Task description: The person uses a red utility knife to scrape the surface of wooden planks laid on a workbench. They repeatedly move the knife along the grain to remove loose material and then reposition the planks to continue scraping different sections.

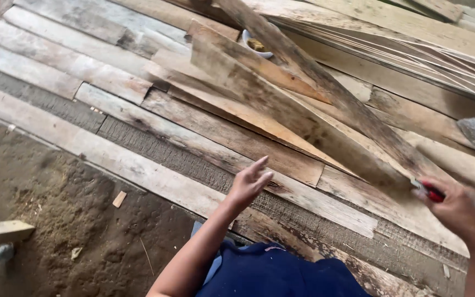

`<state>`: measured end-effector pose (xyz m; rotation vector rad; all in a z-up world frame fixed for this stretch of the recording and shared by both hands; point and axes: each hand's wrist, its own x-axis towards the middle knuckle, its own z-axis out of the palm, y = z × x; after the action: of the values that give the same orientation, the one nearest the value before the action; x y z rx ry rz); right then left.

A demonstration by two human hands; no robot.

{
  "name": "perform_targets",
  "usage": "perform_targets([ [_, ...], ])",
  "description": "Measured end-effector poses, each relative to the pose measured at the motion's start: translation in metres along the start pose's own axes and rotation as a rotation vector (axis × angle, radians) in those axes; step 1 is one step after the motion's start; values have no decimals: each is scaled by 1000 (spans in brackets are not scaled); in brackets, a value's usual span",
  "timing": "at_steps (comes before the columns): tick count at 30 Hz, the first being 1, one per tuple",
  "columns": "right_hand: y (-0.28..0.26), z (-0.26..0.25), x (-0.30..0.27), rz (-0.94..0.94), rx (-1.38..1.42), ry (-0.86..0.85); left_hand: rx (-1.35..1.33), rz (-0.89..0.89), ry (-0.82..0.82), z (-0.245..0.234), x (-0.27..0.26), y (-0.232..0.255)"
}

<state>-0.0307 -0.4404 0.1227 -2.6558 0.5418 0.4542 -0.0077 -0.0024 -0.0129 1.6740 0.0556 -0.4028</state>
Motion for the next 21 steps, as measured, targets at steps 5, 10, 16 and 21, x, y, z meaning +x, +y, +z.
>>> perform_targets([
  [5,-27,53,-6,38,65,-251,-748,-64,-78,13,5,4],
  [10,-88,116,-13,-134,-231,-347,-951,-102,267,-32,-2,-24],
  [16,-150,175,-9,-385,-242,-273,-940,-42,451,-143,-6,-65],
  [21,-191,241,10,-788,-206,-162,-1093,-260,590,-252,-23,-34],
])
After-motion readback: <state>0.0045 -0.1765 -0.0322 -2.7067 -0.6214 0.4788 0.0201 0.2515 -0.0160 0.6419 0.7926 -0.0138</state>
